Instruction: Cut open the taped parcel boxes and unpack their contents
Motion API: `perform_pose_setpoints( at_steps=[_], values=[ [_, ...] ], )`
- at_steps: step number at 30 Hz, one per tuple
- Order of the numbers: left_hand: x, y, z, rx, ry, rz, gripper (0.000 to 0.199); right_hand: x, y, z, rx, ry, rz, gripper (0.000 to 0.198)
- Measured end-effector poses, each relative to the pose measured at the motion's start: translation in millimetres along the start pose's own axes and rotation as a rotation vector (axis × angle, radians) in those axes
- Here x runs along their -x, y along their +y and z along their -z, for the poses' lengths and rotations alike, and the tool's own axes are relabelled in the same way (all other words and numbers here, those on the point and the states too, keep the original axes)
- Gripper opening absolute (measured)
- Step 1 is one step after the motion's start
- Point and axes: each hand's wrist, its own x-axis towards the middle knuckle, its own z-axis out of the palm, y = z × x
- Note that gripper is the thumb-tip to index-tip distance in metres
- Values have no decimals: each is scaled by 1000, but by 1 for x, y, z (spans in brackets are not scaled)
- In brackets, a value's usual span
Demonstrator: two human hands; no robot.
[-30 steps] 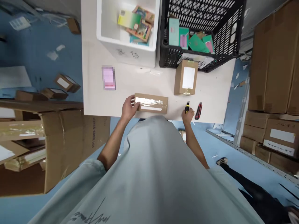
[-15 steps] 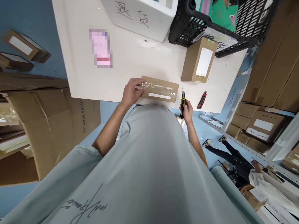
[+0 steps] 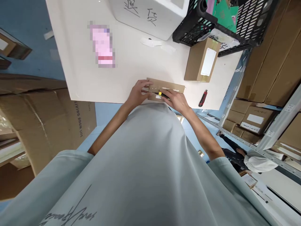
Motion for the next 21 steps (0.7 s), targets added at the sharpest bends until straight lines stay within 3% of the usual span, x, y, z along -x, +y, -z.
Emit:
perform_pose_setpoints(
  at_steps=[6, 21],
  values=[
    [2, 1, -2, 1, -5, -8, 59, -9, -9, 13, 169, -63, 3, 62],
    [0, 3, -6, 61, 13, -3, 61, -9, -19, 18, 217, -98, -29, 61]
  ],
)
